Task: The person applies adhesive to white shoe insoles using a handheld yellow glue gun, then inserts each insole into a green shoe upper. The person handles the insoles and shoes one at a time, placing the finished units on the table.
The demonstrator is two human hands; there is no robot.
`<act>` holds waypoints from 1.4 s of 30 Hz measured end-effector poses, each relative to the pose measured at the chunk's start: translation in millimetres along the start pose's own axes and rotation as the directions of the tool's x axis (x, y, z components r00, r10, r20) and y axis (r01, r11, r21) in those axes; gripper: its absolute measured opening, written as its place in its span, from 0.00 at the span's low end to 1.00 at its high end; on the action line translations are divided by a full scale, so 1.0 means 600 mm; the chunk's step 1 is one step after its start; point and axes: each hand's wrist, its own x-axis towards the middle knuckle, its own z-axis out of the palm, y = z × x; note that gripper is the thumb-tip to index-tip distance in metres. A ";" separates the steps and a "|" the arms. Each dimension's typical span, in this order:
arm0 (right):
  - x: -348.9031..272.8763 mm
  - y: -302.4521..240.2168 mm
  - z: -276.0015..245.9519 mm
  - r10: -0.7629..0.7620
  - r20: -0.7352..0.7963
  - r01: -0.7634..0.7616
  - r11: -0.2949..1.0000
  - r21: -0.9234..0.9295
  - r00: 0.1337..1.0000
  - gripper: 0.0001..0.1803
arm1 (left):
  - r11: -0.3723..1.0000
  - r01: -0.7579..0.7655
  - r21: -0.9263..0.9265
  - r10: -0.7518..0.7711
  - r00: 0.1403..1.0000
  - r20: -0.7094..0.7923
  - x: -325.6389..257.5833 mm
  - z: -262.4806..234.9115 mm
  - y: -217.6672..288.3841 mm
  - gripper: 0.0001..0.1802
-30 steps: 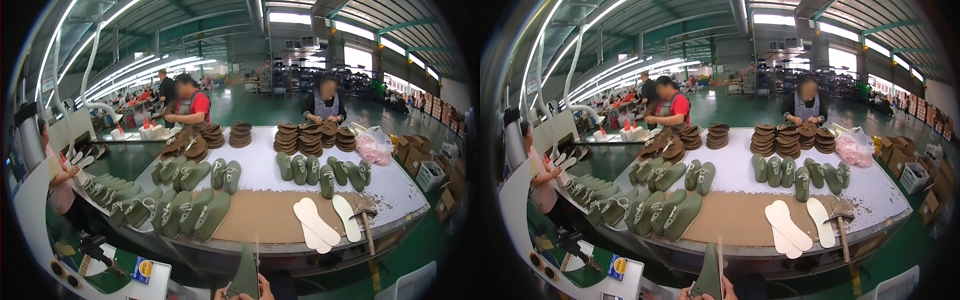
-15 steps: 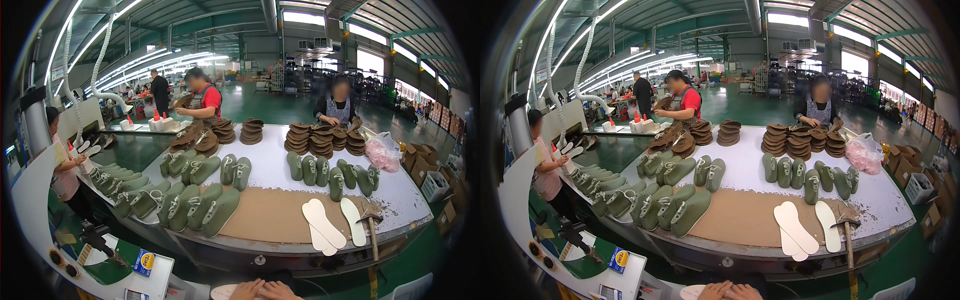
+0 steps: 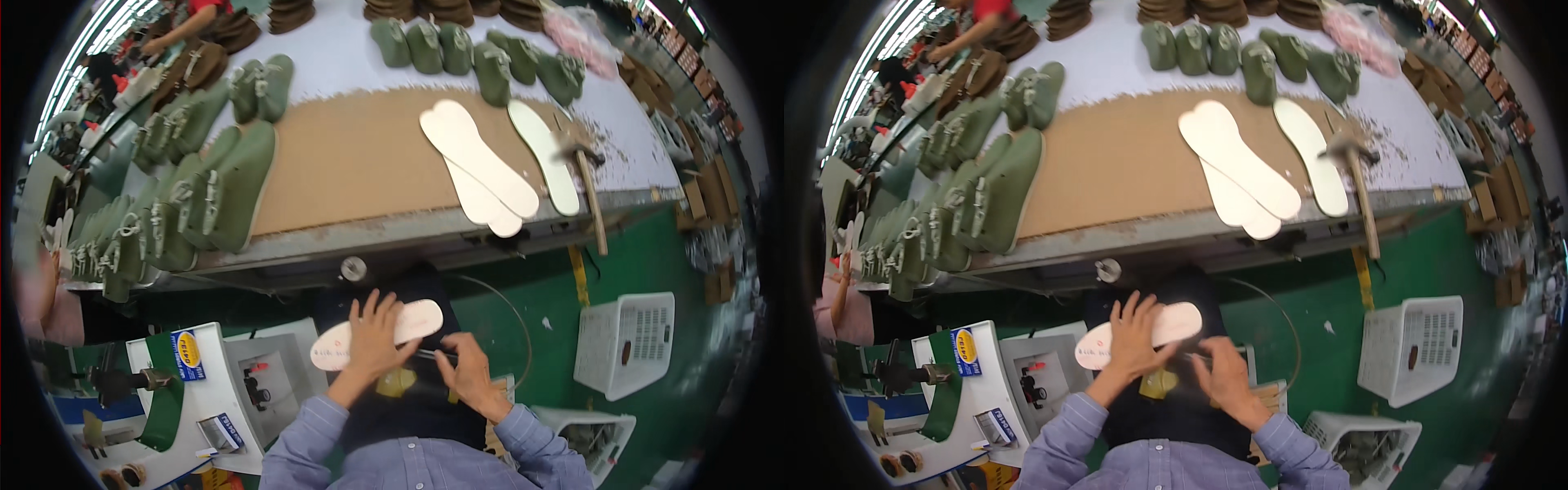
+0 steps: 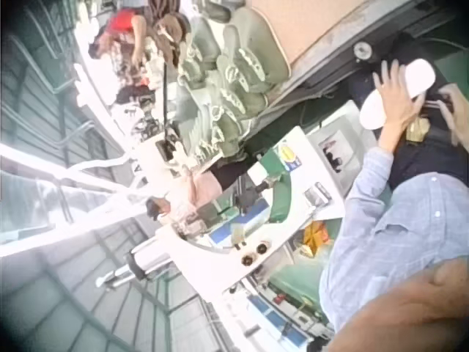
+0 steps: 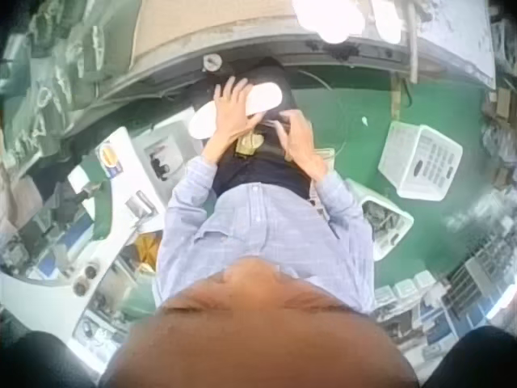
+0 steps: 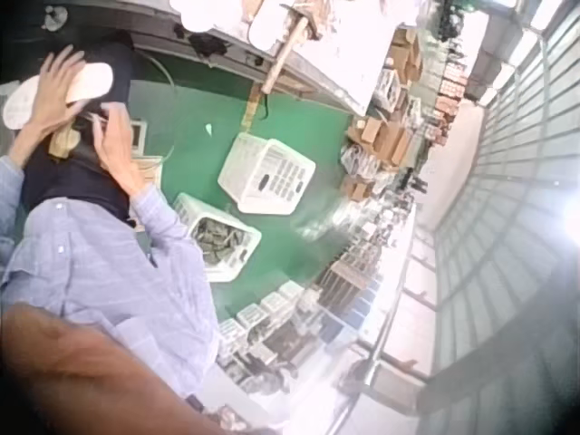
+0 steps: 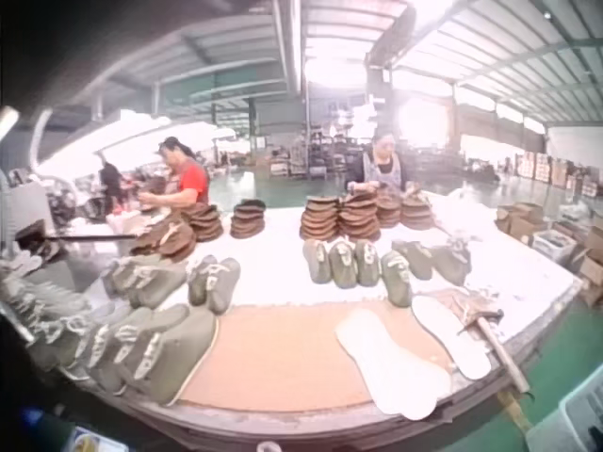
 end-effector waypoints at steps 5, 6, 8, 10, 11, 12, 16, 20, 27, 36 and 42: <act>-0.068 -0.033 0.016 -0.100 0.472 0.263 0.919 -0.294 0.876 0.20 | 0.996 -0.002 -0.084 0.004 1.000 0.029 0.012 -0.013 -0.007 0.44; -0.071 -0.036 0.025 -0.107 0.458 0.279 0.903 -0.327 0.882 0.22 | 0.996 -0.009 -0.084 0.012 0.999 0.030 0.009 -0.010 -0.007 0.44; -0.066 -0.041 0.041 -0.139 0.426 0.320 0.864 -0.389 0.894 0.26 | 0.996 -0.025 -0.084 0.028 0.999 0.025 0.011 -0.015 -0.008 0.44; -0.070 -0.027 0.053 -0.135 0.382 0.295 0.869 -0.397 0.914 0.30 | 0.996 -0.015 -0.087 0.018 0.999 0.037 0.009 -0.015 -0.008 0.45; -0.072 -0.018 0.058 -0.130 0.358 0.280 0.870 -0.406 0.924 0.32 | 0.996 -0.013 -0.091 0.017 0.999 0.041 0.010 -0.014 -0.009 0.45; -0.076 -0.009 0.065 -0.146 0.348 0.289 0.868 -0.404 0.926 0.32 | 0.995 -0.009 -0.102 0.016 0.998 0.061 0.011 -0.014 -0.012 0.45; -0.080 0.009 0.075 -0.147 0.402 0.316 0.863 -0.395 0.904 0.33 | 0.995 -0.008 -0.104 0.017 0.996 0.090 0.018 -0.014 -0.017 0.45; -0.051 -0.023 0.017 0.021 0.574 0.135 0.964 -0.228 0.818 0.33 | 0.993 -0.003 -0.114 0.015 0.994 0.107 0.010 -0.018 -0.027 0.44; -0.059 -0.022 -0.113 0.257 0.607 -0.537 0.772 0.339 0.752 0.44 | 0.997 -0.027 -0.070 0.031 0.998 0.061 0.017 -0.005 -0.014 0.45; -0.042 -0.013 -0.089 0.043 0.298 -0.155 0.918 0.365 0.954 0.55 | 0.999 -0.036 -0.022 0.038 0.998 0.059 0.017 0.000 -0.011 0.46; -0.010 -0.033 -0.058 0.099 0.334 -0.186 0.953 0.239 0.937 0.51 | 0.999 -0.033 -0.011 0.034 0.996 0.081 0.013 0.003 -0.019 0.47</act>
